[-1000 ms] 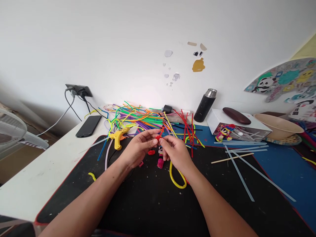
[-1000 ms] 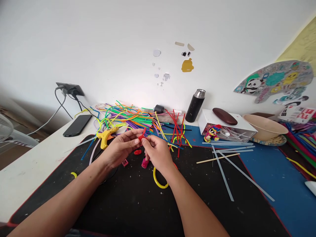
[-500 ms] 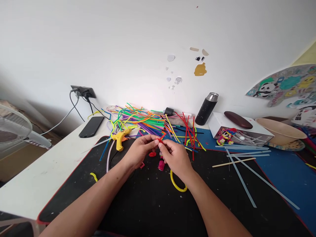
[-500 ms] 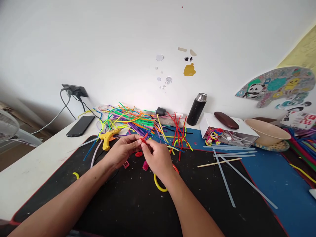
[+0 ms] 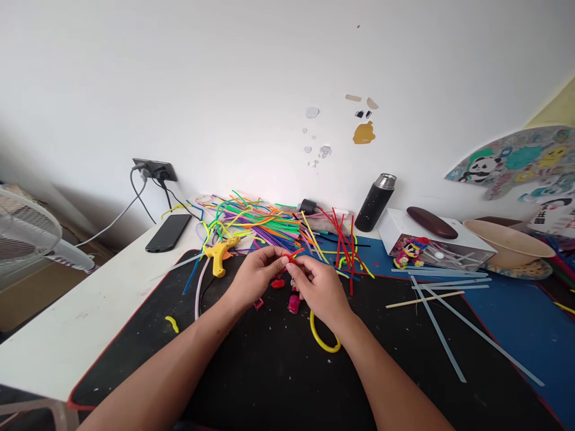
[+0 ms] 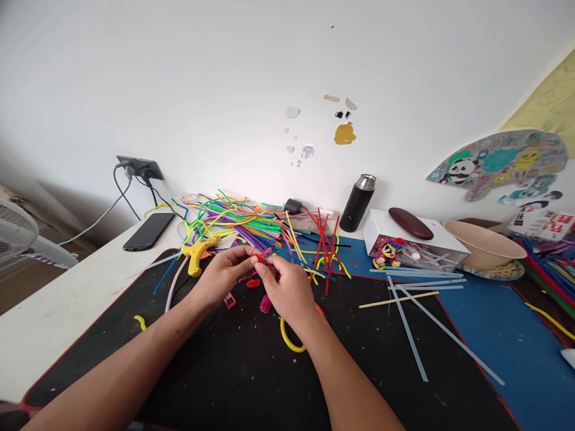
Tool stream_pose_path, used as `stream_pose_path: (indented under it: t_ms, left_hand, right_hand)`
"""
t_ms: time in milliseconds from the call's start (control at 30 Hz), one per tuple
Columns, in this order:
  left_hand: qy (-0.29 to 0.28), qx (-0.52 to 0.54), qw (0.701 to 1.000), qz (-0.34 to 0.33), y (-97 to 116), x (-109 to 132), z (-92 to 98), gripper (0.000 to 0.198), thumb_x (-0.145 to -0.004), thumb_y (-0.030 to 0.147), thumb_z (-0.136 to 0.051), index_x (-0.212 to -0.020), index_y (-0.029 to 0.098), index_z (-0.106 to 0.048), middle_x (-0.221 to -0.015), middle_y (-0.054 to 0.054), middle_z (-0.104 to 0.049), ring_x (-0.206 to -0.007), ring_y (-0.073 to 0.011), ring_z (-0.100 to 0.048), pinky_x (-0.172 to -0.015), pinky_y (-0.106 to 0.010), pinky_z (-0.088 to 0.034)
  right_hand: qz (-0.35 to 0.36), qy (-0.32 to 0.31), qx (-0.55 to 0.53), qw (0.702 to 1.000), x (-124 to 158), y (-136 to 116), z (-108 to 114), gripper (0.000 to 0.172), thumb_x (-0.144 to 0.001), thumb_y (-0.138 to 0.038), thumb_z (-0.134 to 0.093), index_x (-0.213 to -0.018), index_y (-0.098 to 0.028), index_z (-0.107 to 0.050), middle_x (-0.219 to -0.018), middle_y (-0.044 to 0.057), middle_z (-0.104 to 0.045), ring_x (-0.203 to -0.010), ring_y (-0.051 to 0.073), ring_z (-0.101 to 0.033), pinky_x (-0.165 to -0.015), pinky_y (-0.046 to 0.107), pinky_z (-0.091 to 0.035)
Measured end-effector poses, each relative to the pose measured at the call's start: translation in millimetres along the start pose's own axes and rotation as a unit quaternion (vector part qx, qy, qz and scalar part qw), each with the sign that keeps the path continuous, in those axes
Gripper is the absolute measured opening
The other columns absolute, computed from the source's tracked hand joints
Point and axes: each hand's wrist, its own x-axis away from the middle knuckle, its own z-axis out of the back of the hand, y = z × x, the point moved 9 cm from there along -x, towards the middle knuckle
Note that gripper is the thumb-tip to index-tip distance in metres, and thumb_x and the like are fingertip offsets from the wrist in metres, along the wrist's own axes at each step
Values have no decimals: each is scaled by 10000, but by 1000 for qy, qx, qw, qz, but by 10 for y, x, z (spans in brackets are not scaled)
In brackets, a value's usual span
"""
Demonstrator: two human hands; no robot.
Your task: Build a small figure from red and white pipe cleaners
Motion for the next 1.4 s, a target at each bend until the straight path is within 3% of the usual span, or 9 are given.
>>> stream_pose_path:
  t_ms: [167, 433, 600, 867, 967, 1200, 1400]
  left_hand:
    - [-15, 13, 1000, 18, -75, 9, -87, 437, -776, 553, -821, -882, 147, -696, -712, 6, -615, -599, -114, -518, -585, -245, -422]
    - [-8, 21, 999, 29, -147, 3, -44, 449, -741, 549, -850, -839, 135, -708, -644, 8, -600, -555, -107, -507, -556, -241, -403]
    - [-2, 28, 999, 34, -188, -10, -44, 431, -725, 530, -867, -818, 135, -724, -643, 4, -607, -555, -103, -498, -548, -236, -396]
    - [29, 72, 997, 11, -101, 8, -56, 384, -754, 484, -867, -851, 139, -729, -700, 2, -633, -586, -98, -520, -562, -226, -431]
    - [35, 58, 998, 6, -55, 16, -33, 405, -745, 494, -871, -880, 134, -744, -731, -9, -654, -610, -108, -540, -585, -236, -452]
    - [7, 74, 996, 45, -233, -24, -44, 415, -699, 482, -907, -852, 129, -751, -660, 6, -616, -564, -100, -508, -555, -237, -399]
    - [13, 107, 993, 41, -133, -45, 35, 412, -677, 480, -928, -771, 128, -736, -709, -15, -652, -635, -102, -534, -635, -226, -431]
  right_hand:
    - [22, 8, 38, 999, 5, -68, 31, 381, -1025, -501, -536, -854, -213, -718, -692, 11, -694, -499, 145, -621, -520, 247, -442]
    - [29, -4, 55, 998, -6, -86, 15, 453, -1039, -503, -516, -761, -213, -727, -497, -21, -578, -463, 152, -572, -541, 257, -418]
    - [20, -2, 45, 999, -18, -42, 1, 486, -1032, -545, -514, -731, -212, -701, -491, -19, -574, -481, 157, -597, -558, 250, -425]
    - [-37, -23, -98, 994, -35, 75, -35, 359, -1009, -522, -541, -911, -206, -681, -599, -26, -608, -458, 138, -579, -489, 233, -448]
    - [-27, -19, -67, 997, -40, 68, -23, 339, -1018, -473, -525, -868, -205, -669, -609, -18, -621, -462, 136, -592, -498, 231, -455]
    - [25, 15, 52, 998, -11, -50, 36, 394, -1023, -460, -515, -767, -205, -670, -619, 11, -647, -505, 151, -611, -509, 238, -421]
    - [-12, -8, -62, 998, -16, 26, 14, 346, -997, -495, -561, -861, -209, -699, -615, -11, -622, -475, 135, -591, -495, 229, -445]
